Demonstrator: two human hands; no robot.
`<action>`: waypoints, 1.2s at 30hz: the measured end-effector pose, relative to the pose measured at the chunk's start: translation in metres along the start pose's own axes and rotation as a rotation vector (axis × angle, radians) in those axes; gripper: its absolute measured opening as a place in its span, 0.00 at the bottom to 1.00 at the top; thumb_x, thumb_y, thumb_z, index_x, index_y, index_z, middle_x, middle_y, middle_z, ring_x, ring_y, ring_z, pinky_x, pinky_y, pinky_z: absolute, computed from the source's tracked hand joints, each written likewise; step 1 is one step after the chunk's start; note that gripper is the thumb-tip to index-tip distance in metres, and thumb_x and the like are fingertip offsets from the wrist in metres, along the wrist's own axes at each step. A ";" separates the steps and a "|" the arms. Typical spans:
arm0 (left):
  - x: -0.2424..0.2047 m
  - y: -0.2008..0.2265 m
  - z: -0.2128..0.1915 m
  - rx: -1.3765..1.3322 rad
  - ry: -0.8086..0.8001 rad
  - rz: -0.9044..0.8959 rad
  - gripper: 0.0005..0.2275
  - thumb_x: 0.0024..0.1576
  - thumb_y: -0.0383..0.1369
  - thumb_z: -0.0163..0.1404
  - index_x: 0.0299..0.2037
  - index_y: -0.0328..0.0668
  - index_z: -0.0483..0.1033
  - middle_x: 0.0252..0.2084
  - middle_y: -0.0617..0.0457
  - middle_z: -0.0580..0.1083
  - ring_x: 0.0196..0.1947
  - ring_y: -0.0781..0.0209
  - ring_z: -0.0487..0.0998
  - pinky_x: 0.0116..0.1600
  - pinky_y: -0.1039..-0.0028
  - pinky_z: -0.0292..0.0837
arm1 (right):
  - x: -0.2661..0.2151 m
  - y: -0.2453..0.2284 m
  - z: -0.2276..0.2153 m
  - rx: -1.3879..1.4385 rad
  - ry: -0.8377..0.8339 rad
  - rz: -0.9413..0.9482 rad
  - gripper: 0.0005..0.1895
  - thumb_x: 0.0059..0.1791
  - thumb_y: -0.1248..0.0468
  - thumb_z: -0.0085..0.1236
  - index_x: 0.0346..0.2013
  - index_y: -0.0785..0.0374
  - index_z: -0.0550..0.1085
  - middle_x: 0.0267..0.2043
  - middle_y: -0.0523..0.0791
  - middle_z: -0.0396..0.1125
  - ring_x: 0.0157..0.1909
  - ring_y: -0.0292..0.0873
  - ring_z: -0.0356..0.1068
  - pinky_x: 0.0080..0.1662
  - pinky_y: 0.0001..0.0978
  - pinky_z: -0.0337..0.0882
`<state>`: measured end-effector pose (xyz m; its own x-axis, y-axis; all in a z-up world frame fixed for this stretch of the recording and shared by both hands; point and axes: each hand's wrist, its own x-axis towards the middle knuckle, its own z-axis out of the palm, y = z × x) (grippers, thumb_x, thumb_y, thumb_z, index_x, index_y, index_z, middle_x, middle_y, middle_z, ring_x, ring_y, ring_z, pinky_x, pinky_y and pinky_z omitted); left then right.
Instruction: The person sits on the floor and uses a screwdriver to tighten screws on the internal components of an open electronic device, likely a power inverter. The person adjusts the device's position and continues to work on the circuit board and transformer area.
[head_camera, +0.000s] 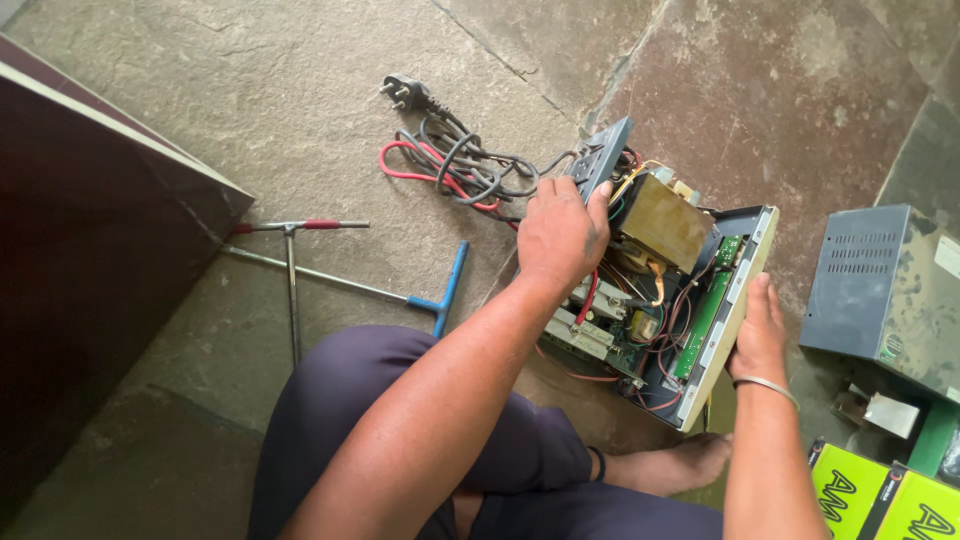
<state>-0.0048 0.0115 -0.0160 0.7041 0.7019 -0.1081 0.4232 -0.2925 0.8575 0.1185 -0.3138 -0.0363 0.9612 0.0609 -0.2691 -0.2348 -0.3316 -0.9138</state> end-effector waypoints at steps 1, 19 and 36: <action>0.000 0.000 0.000 0.002 -0.005 -0.005 0.22 0.64 0.50 0.43 0.44 0.33 0.72 0.46 0.37 0.72 0.46 0.36 0.77 0.49 0.52 0.73 | -0.001 0.001 0.001 0.002 -0.005 0.012 0.27 0.58 0.44 0.49 0.63 0.59 0.69 0.53 0.41 0.72 0.49 0.34 0.73 0.51 0.29 0.75; -0.001 -0.002 0.003 -0.007 0.008 -0.001 0.22 0.64 0.50 0.43 0.43 0.34 0.73 0.46 0.37 0.73 0.46 0.36 0.77 0.50 0.52 0.73 | 0.005 0.007 -0.009 0.074 -0.043 -0.080 0.21 0.62 0.50 0.55 0.59 0.64 0.70 0.48 0.41 0.70 0.46 0.35 0.69 0.50 0.30 0.72; -0.001 -0.002 0.007 -0.012 0.026 0.020 0.21 0.64 0.49 0.44 0.43 0.32 0.72 0.45 0.35 0.73 0.45 0.35 0.76 0.49 0.51 0.73 | 0.006 0.006 -0.016 0.086 -0.005 -0.147 0.22 0.60 0.50 0.52 0.62 0.61 0.71 0.52 0.42 0.72 0.49 0.35 0.73 0.51 0.30 0.76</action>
<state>-0.0017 0.0066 -0.0211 0.6969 0.7129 -0.0781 0.4024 -0.2986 0.8654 0.1254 -0.3308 -0.0385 0.9854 0.1080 -0.1318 -0.1032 -0.2371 -0.9660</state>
